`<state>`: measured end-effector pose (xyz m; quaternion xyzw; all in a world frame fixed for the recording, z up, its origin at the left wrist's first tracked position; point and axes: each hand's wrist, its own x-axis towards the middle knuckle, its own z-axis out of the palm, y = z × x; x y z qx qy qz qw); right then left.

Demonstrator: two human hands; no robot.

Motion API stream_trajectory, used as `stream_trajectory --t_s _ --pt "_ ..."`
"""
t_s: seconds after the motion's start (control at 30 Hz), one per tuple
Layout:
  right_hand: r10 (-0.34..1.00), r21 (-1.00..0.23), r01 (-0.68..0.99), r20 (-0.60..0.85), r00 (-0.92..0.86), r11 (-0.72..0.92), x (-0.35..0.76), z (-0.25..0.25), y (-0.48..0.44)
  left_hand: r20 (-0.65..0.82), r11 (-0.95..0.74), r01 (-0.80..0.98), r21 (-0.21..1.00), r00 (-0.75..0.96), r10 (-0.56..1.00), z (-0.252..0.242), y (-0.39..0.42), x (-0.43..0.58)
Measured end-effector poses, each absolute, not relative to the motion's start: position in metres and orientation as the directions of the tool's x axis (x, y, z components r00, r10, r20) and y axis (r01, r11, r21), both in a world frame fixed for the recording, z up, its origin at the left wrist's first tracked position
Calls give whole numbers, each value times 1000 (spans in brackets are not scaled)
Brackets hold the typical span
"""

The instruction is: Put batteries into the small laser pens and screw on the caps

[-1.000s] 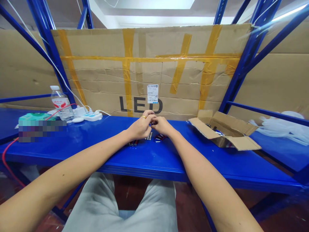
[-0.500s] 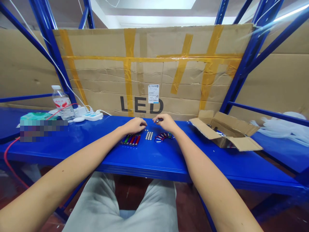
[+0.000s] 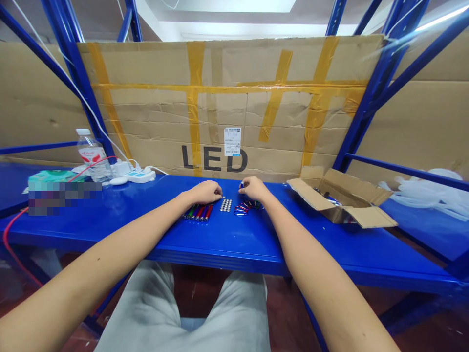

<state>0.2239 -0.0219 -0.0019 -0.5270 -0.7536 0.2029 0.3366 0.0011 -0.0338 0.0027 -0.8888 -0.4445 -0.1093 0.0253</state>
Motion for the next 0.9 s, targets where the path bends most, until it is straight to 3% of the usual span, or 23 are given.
stream_trajectory --t_s 0.1,0.3,0.43,0.67,0.9 --pt "936 -596 730 298 -187 335 230 -4 -18 231 -607 792 67 579 782 3 -34 3" --pt "932 -604 715 303 -201 351 233 -5 -17 235 -537 833 138 499 834 6 -35 8" --pt "902 -576 698 338 -269 425 228 -2 -22 241 -554 827 96 521 819 7 -38 8" --pt "807 -545 596 421 -414 589 216 -1 -28 617 -703 711 2 552 561 8 -47 15" --pt "777 -651 437 439 -450 621 213 -2 -29 641 -772 621 -136 649 409 2 -51 24"
